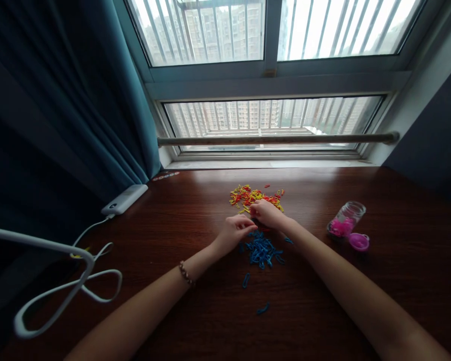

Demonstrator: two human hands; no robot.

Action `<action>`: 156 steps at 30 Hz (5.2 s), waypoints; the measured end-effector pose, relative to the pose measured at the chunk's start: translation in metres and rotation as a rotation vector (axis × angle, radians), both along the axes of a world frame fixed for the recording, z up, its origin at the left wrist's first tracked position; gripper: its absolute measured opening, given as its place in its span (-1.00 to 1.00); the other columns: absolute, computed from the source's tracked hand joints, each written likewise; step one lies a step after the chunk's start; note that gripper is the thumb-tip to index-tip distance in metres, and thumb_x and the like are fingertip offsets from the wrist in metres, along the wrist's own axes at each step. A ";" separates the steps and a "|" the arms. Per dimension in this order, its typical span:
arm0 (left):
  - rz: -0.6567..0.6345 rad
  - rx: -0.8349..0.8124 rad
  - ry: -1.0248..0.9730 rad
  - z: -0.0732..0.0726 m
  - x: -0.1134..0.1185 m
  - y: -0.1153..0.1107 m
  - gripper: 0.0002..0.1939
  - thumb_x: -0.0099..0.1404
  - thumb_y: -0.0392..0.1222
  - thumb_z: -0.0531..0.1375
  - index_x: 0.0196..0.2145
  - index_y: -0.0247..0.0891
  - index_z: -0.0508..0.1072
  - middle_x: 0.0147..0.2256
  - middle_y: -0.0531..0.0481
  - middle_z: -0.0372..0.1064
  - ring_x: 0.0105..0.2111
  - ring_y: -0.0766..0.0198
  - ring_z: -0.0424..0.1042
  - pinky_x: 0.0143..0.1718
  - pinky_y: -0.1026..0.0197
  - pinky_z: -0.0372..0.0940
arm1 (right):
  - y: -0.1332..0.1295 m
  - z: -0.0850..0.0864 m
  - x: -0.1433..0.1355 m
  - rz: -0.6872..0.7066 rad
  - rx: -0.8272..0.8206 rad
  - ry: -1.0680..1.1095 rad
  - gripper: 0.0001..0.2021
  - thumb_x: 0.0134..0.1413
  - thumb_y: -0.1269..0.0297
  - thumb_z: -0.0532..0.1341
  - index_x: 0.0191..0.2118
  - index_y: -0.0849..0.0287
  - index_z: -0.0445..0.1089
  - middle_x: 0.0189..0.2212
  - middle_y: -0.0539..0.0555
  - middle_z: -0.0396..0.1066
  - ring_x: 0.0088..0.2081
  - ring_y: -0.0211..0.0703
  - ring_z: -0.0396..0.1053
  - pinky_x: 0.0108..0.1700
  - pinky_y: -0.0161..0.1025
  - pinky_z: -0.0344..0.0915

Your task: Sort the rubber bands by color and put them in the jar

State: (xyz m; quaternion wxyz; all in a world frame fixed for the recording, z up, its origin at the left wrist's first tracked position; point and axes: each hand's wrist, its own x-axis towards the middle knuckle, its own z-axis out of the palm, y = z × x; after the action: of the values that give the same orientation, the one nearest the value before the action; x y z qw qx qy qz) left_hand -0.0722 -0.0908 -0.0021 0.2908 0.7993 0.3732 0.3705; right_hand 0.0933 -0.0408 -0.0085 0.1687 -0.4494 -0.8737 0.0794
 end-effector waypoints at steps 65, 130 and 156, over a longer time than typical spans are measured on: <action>-0.152 0.120 0.159 -0.010 -0.003 -0.034 -0.79 0.25 -0.24 0.01 -0.23 -0.28 0.40 -0.27 -0.07 0.41 -0.26 0.27 0.38 -0.17 0.22 0.28 | -0.060 0.004 0.055 -0.680 -0.028 -0.107 -0.78 0.04 0.30 0.04 -0.38 0.20 0.42 -0.42 0.23 0.44 -0.38 -0.07 0.39 -0.39 -0.27 0.21; 0.020 0.166 0.161 -0.017 -0.004 -0.026 -0.53 0.29 -0.07 -0.07 -0.72 -0.31 0.05 -0.71 0.16 -0.10 -0.67 0.48 -0.07 -0.60 0.35 -0.11 | -0.189 0.014 0.021 0.373 -0.225 0.060 -0.43 0.09 0.04 0.01 0.17 0.24 0.02 0.18 0.23 -0.05 0.20 -0.02 -0.15 0.18 -0.07 -0.03; -0.003 0.345 0.352 -0.013 -0.001 -0.035 -0.60 0.30 -0.15 -0.07 -0.66 -0.30 0.19 -0.68 0.10 0.13 -0.65 0.45 0.06 -0.56 0.33 -0.03 | -0.187 0.015 0.029 0.443 -0.075 0.126 -0.67 0.12 0.25 0.04 -0.02 0.28 0.24 -0.08 0.21 0.31 0.02 -0.15 0.19 0.07 -0.19 0.17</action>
State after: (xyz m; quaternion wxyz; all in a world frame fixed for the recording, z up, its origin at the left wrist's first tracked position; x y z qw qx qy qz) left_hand -0.0728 -0.1256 -0.0153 0.0809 0.8899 0.3482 0.2831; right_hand 0.1225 -0.2278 0.0070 0.1845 -0.2468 -0.9352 0.1746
